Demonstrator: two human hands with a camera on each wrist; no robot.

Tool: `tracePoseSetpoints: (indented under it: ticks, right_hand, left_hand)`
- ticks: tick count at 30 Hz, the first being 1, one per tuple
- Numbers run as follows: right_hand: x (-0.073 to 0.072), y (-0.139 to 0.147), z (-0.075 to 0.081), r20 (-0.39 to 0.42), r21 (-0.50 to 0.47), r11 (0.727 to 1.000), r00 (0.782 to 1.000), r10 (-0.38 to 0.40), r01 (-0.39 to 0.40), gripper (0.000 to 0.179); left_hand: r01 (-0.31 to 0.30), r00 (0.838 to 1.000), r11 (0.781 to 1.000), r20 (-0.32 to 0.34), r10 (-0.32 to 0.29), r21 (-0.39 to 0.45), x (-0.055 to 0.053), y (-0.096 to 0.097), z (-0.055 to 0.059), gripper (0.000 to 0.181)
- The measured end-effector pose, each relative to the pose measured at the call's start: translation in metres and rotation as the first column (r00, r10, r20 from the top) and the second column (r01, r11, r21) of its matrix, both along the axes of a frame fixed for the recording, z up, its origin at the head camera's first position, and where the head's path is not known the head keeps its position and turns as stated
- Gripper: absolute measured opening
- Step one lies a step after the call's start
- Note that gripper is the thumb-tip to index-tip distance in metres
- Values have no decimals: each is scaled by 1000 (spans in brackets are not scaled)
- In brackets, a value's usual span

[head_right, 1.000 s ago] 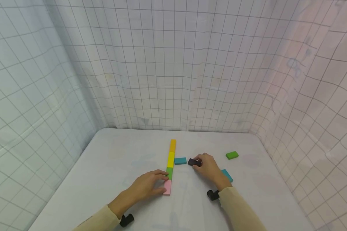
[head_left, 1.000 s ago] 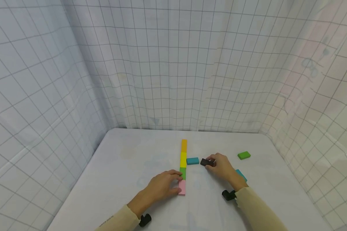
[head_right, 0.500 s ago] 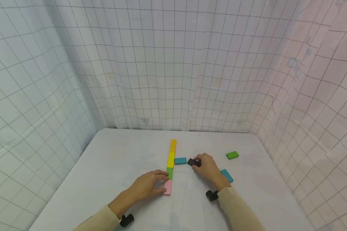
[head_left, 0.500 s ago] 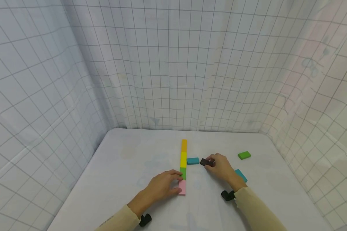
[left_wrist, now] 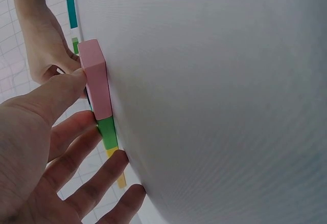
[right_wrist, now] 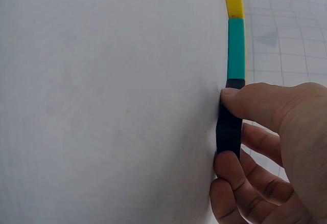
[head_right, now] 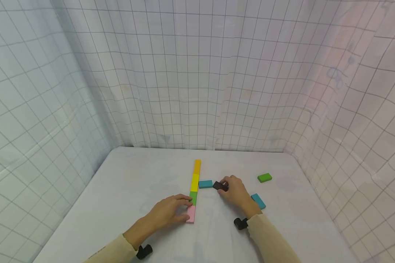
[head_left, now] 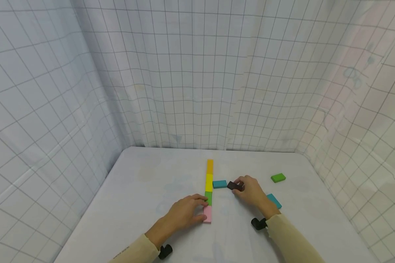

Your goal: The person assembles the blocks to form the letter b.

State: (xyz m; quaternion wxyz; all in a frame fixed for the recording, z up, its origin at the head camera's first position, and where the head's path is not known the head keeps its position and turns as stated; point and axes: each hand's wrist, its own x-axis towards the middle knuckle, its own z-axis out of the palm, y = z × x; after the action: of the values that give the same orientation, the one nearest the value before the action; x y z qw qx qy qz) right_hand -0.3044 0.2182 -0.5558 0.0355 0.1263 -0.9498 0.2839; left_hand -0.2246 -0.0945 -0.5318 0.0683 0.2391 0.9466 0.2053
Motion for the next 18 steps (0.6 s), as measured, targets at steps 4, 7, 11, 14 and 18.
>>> tracePoseSetpoints:
  ticks: [4, 7, 11, 14, 18]
  right_hand:
    - [1, 0, 1, 2, -3, 1000, 1000, -2, 2, 30]
    - [2, -1, 2, 10, -4, 1000, 1000, -6, 7, 30]
    - [2, -1, 2, 4, -6, 1000, 1000, 0, 0, 30]
    - [2, 0, 2, 1, -7, 1000, 1000, 5, -5, 30]
    - [3, 0, 2, 4, -7, 1000, 1000, 7, -7, 30]
  left_hand:
    - [2, 1000, 1000, -6, -2, 2, 0, 0, -1, 50]
    - [3, 1000, 1000, -9, -3, 0, -1, 0, -2, 50]
    - [2, 1000, 1000, -9, -2, -1, -1, 0, -2, 50]
    - [3, 1000, 1000, -11, -3, 0, -1, -1, -2, 50]
    - [4, 1000, 1000, -13, -4, 1, 0, -1, -2, 50]
